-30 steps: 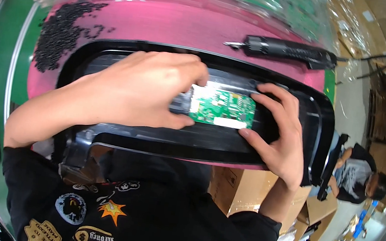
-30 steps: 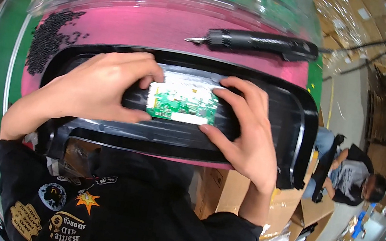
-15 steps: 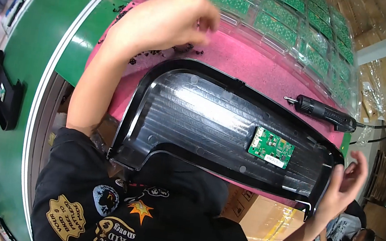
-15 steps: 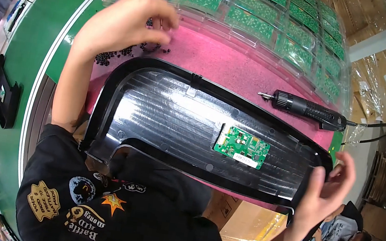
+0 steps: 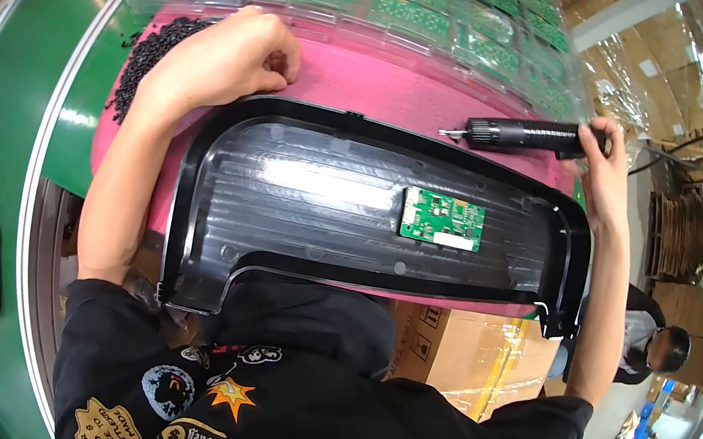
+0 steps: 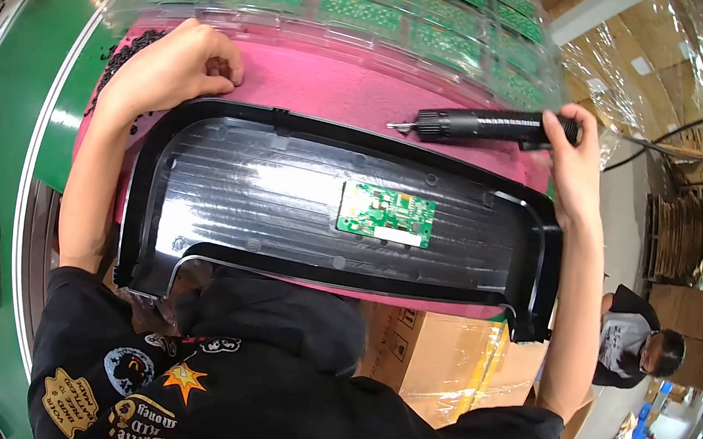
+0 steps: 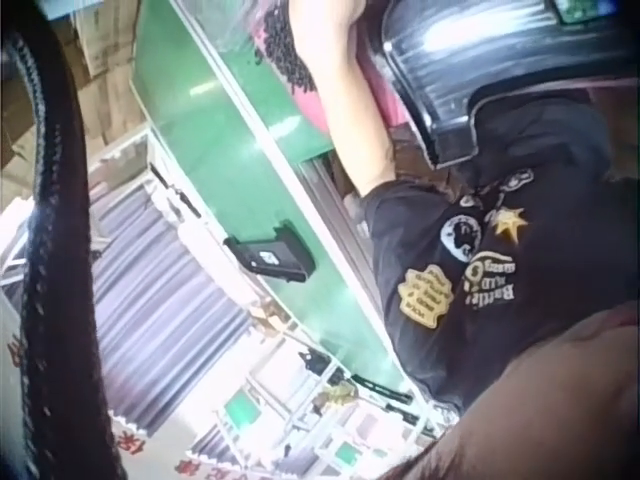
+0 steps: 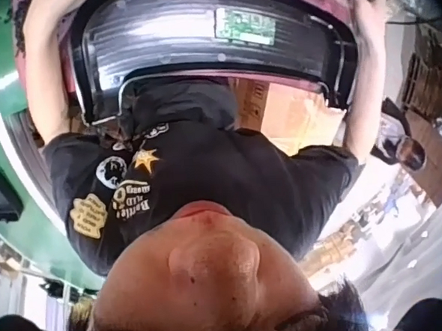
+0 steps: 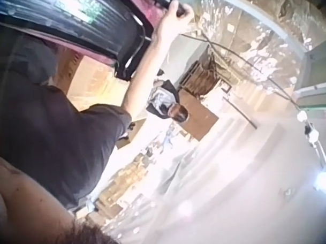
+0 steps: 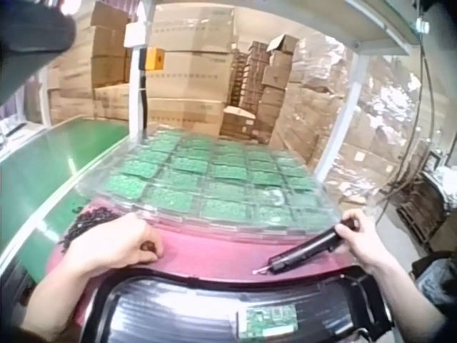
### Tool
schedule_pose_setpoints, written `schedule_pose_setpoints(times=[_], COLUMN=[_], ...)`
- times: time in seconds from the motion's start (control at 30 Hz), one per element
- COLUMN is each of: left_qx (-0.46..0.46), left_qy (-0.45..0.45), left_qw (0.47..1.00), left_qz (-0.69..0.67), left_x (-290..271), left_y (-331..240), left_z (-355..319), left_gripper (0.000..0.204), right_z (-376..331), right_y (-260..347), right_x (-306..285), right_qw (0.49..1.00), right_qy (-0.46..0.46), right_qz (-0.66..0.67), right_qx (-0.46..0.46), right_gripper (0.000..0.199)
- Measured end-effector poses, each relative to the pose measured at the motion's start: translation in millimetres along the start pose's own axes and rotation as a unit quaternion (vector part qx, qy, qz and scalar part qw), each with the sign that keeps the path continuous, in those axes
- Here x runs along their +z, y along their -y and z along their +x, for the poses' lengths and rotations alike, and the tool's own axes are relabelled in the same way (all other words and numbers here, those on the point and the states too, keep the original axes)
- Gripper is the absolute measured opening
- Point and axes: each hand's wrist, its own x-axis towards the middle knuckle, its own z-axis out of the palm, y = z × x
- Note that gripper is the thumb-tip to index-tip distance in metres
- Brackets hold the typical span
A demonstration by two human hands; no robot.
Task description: Assembling electronic circuit boards into plastic housings using an electric screwdriver and screws.
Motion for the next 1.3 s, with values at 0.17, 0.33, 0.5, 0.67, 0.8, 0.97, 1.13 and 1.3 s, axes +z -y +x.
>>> schedule_pose_setpoints(times=[0.17,0.33,0.5,0.67,0.8,0.97,1.13,1.3], left_qx=[-0.022,0.044,0.012,0.117,0.179,0.148,0.146,0.199], left_qy=[-0.024,-0.150,-0.167,-0.032,0.027,0.040,0.043,0.036], left_qw=[0.999,0.986,0.958,0.930,0.932,0.918,0.917,0.919], left_qz=[-0.031,-0.062,-0.234,-0.346,-0.315,-0.366,-0.368,-0.339], left_x=[-1.9,-1.6,2.2,7.8,11.3,17.2,22.0,29.7], left_y=[0.4,-14.2,-31.1,-71.9,-101.3,-117.1,-127.3,-133.6], left_z=[-0.1,0.9,2.1,-9.3,-4.1,0.4,5.7,14.0], left_gripper=[0.016,0.013,0.013,0.006,0.011,0.018,0.016,0.015], right_z=[-24.2,-47.8,-63.4,-107.2,-137.2,-147.4,-147.6,-143.1], right_y=[55.5,64.3,89.0,111.8,118.3,116.0,107.8,98.6], right_x=[63.6,104.6,86.0,68.6,50.5,55.1,53.3,45.6], right_qw=[0.915,0.893,0.824,0.731,0.732,0.709,0.711,0.732], right_qy=[-0.107,0.077,0.008,0.096,0.090,0.104,0.090,0.104], right_qz=[0.313,0.437,0.541,0.627,0.595,0.601,0.591,0.560], right_qx=[-0.230,-0.072,-0.168,-0.250,-0.320,-0.354,-0.369,-0.373], right_gripper=[0.053,0.036,0.050,0.046,0.041,0.043,0.046,0.048])
